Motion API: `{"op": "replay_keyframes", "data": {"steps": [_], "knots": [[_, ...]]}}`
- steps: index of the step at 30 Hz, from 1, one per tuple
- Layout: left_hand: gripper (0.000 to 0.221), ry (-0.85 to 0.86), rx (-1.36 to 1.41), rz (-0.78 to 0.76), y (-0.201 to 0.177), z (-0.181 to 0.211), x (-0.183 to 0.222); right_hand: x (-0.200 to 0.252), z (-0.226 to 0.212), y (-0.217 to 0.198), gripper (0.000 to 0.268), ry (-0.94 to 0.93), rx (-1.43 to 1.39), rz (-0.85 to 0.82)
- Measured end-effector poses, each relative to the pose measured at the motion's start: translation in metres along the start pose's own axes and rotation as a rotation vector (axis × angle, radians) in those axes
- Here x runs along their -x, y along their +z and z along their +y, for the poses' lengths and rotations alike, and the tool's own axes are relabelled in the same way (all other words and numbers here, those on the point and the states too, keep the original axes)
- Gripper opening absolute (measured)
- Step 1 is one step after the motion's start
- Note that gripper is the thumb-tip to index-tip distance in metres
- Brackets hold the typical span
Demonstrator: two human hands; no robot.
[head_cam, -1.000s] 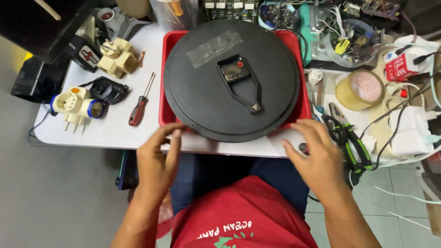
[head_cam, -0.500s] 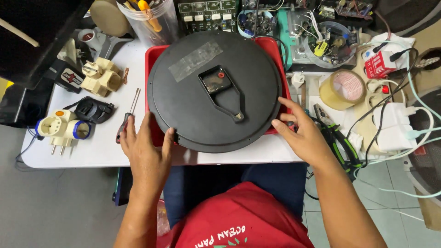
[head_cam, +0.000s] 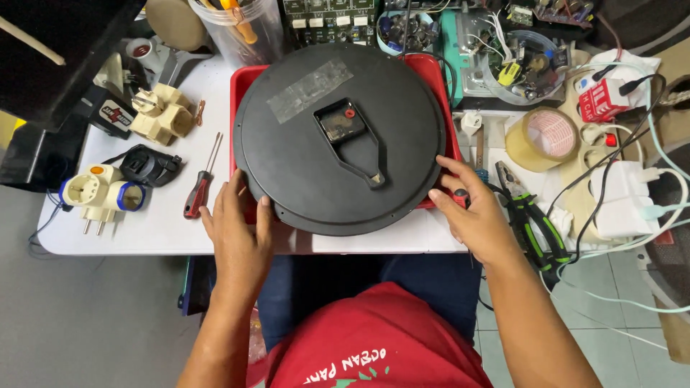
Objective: Repairing a wall clock by using a screwdriver to adjust and disassemble the movement mechanism.
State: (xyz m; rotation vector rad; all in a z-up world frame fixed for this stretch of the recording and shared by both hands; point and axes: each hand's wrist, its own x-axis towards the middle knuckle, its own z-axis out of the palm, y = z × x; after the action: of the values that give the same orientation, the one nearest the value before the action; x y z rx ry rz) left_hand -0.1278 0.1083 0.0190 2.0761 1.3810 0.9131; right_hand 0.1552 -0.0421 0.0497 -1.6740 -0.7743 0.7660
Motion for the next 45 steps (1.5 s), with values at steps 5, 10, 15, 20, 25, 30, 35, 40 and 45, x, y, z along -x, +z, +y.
{"op": "replay_keyframes", "data": {"steps": [5,10,15,20,25,30,35,40,45], "knots": [[0.059,-0.068,0.103,-0.027,0.002,-0.002,0.001,0.008,-0.013,0.001,0.056,0.024,0.057,-0.013],[0.059,-0.099,0.184,-0.008,0.004,-0.004,0.005,0.011,-0.021,0.001,0.059,0.04,0.132,-0.006],[0.061,-0.069,0.191,0.013,-0.001,0.001,0.01,0.018,-0.03,0.001,0.061,0.025,0.202,0.005],[0.062,0.003,0.181,0.01,-0.002,0.016,0.018,0.029,-0.019,-0.019,0.061,0.049,0.214,0.057],[0.065,0.095,0.142,-0.019,0.014,0.021,0.023,0.039,-0.008,-0.04,0.06,0.035,0.238,0.116],[0.057,0.11,0.106,-0.065,0.023,0.021,0.019,0.034,-0.022,-0.037,0.064,0.207,0.313,0.093],[0.054,0.149,0.022,-0.026,0.03,0.015,0.02,0.032,-0.03,-0.035,0.062,0.249,0.374,0.104],[0.055,0.152,0.013,-0.05,0.023,0.02,0.022,0.029,-0.026,-0.034,0.063,0.217,0.431,0.076],[0.061,0.17,-0.038,-0.081,0.019,0.019,0.02,0.023,-0.021,-0.039,0.063,0.235,0.499,0.085]]}}
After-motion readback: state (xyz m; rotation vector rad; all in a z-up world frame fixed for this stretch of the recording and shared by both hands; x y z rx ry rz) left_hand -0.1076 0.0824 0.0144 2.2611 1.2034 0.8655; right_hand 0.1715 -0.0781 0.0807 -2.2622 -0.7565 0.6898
